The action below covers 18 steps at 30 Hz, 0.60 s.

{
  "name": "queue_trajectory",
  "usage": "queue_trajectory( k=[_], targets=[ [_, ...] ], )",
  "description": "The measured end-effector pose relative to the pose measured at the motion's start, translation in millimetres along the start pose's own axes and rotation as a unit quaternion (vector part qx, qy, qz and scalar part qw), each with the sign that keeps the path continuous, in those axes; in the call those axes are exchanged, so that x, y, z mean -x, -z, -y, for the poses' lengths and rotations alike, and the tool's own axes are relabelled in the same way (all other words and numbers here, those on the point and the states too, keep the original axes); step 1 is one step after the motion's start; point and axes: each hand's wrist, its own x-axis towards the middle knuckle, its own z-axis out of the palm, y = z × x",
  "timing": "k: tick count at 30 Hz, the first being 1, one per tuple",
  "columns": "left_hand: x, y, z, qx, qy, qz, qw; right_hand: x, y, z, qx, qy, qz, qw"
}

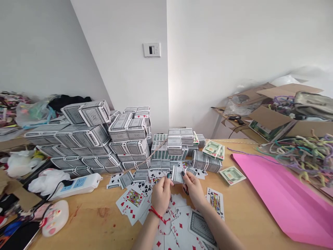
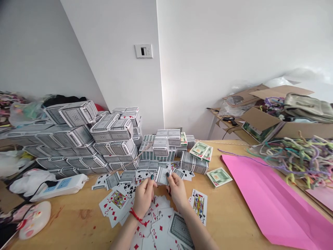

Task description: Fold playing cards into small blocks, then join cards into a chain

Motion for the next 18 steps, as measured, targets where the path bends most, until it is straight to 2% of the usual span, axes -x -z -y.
queue_trajectory(
  k=[5, 8, 10, 13, 15, 18],
  targets=[
    [-4, 6, -1, -0.009, -0.011, -0.022, 1.0, -3, 1, -4, -0.054, 0.008, -0.059, 0.997],
    [-6, 10, -1, -0.025, -0.028, -0.022, 0.999, -4, 3, -7, -0.079, 0.005, -0.066, 0.995],
    [-6, 11, 0, -0.01, -0.025, -0.017, 1.0, -3, 5, -6, -0.038, 0.009, -0.04, 0.998],
    [-8, 11, 3, 0.035, -0.004, -0.015, 0.999, 3, 9, 4, 0.099, 0.015, 0.074, 0.992],
    [-10, 11, 5, 0.06, 0.01, -0.015, 0.998, 11, 10, 16, 0.23, 0.045, 0.171, 0.957],
    [-12, 10, 6, 0.078, 0.019, -0.009, 0.997, 26, 7, 31, 0.429, 0.084, 0.261, 0.861]
  ],
)
